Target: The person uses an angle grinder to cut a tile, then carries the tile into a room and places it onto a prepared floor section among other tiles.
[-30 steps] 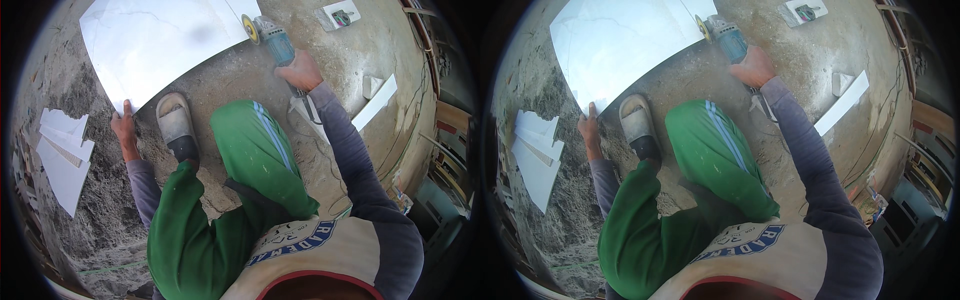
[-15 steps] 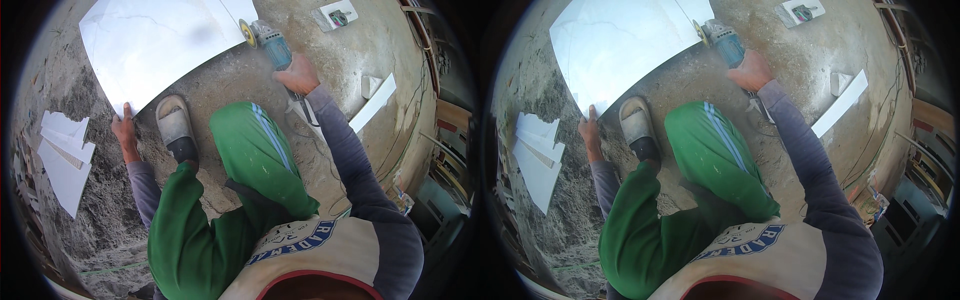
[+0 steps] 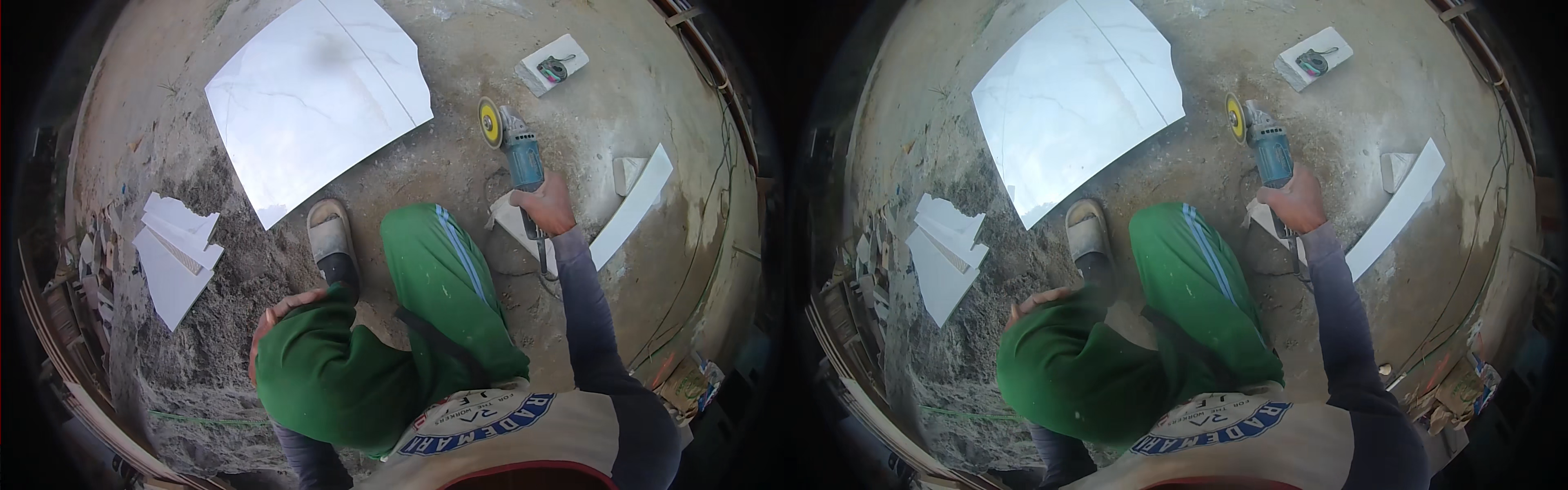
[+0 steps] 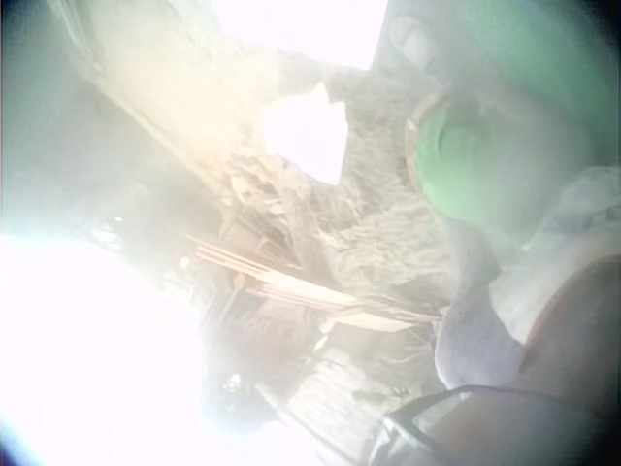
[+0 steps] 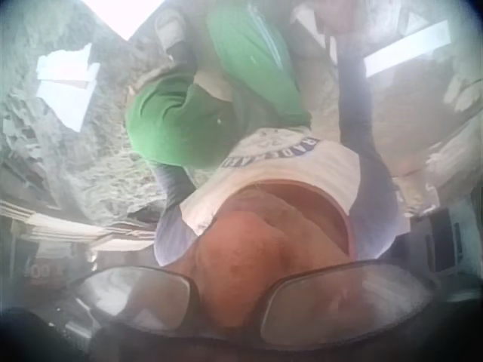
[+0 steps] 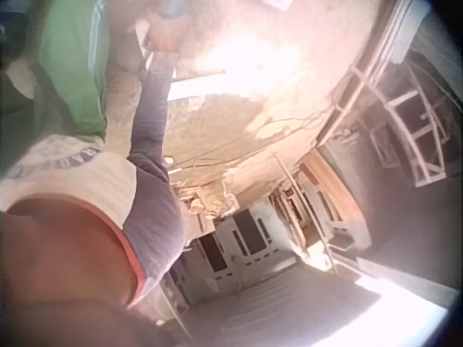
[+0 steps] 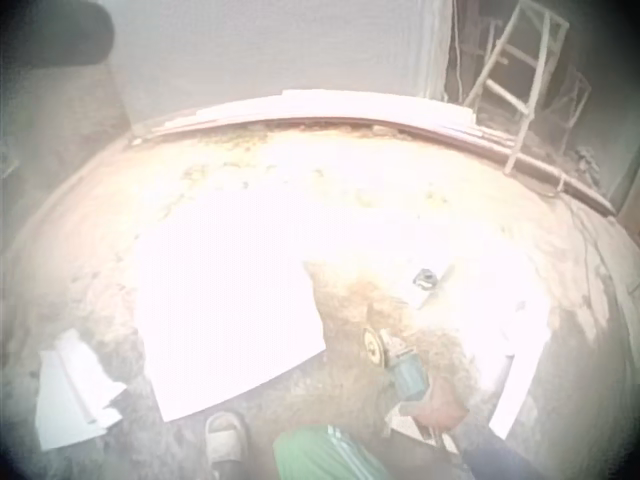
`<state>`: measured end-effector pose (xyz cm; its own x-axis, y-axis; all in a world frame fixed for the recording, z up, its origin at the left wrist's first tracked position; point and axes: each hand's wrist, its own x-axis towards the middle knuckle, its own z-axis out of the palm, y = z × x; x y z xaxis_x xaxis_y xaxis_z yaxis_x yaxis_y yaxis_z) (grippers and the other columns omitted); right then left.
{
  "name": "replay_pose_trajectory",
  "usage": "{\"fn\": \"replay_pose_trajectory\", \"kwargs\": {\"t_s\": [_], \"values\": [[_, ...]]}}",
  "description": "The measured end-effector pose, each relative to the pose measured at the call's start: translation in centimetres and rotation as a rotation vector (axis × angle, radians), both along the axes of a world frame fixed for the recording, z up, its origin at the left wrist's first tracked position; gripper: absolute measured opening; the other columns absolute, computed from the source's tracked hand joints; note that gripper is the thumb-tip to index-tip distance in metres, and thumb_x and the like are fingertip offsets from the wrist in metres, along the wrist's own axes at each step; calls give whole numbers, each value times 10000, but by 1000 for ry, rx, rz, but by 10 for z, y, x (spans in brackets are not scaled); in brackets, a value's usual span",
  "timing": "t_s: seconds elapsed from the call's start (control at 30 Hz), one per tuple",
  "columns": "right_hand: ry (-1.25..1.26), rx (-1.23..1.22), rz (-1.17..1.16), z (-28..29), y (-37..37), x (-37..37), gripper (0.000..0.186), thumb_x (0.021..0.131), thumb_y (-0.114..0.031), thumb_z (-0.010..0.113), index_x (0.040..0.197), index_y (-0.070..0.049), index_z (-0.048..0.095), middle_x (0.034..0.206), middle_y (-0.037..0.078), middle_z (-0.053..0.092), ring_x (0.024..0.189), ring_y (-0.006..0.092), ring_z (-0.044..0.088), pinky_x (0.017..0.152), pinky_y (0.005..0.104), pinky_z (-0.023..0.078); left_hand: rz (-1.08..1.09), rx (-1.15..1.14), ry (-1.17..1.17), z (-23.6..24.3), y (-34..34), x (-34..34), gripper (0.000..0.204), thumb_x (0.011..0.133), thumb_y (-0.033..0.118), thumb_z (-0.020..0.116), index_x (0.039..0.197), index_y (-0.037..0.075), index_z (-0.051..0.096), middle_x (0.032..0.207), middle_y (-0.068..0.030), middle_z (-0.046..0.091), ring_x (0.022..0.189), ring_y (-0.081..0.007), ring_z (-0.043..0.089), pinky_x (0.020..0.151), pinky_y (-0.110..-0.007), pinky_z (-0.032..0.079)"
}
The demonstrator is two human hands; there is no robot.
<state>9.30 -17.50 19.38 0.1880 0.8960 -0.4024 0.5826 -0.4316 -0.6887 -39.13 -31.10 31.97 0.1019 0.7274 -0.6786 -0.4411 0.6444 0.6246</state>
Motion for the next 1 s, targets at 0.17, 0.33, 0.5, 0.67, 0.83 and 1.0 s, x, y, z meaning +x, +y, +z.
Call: {"fn": "replay_pose_trajectory", "kwargs": {"t_s": [0.17, 0.33, 0.5, 0.67, 0.83, 1.0], "values": [[126, 50, -39, 12, -25, 45, 291, 653, -211, 819, 826, -24, 678, 727, 76, 678, 674, 183, 654, 653, 359, 520, -680, 913, 380, 115, 50, 36, 642, 936, 546, 735, 1259, -8, 724, 1274, -224, 717, 1202, -343, 681, 1103, -530, 423], [146, 102, -165, 21, -60, 76, 314, 662, -189, 829, 890, -23, 691, 789, 76, 695, 712, 190, 665, 685, 355, 536, -1221, 998, -3, 146, 29, 185, 399, 978, 373, 748, 1207, 46, 739, 1148, -128, 752, 1098, -353, 689, 999, -482, 425], [203, 42, -230, 20, -91, 98, 390, 666, -194, 840, 970, -9, 682, 825, 78, 700, 738, 192, 664, 700, 349, 537, -1297, 1182, -820, 122, 39, 286, 444, 1005, 346, 735, 1292, 11, 684, 1219, -188, 726, 1065, -314, 716, 890, -366, 552], [253, 19, -200, 26, -96, 107, 390, 671, -192, 847, 949, 15, 668, 819, 84, 690, 731, 187, 655, 692, 345, 535, -248, 985, -255, 155, 14, 282, 198, 1000, 209, 713, 901, 43, 669, 839, -103, 691, 682, -216, 659, 651, -399, 446], [297, -163, -204, 28, -77, 80, 302, 712, -165, 831, 879, 37, 682, 733, 71, 666, 640, 143, 615, 620, 314, 497, 172, 769, -574, 151, -1, 309, 179, 990, 175, 725, 922, 20, 665, 834, -127, 660, 760, -298, 659, 725, -389, 452], [332, -121, -99, 19, -43, 31, 255, 726, -183, 824, 846, -1, 691, 707, 42, 655, 609, 129, 592, 600, 304, 477, -541, 1034, -878, 120, 41, 260, 238, 961, 179, 747, 1102, -6, 697, 970, -146, 668, 892, -291, 690, 822, -415, 551]]}}
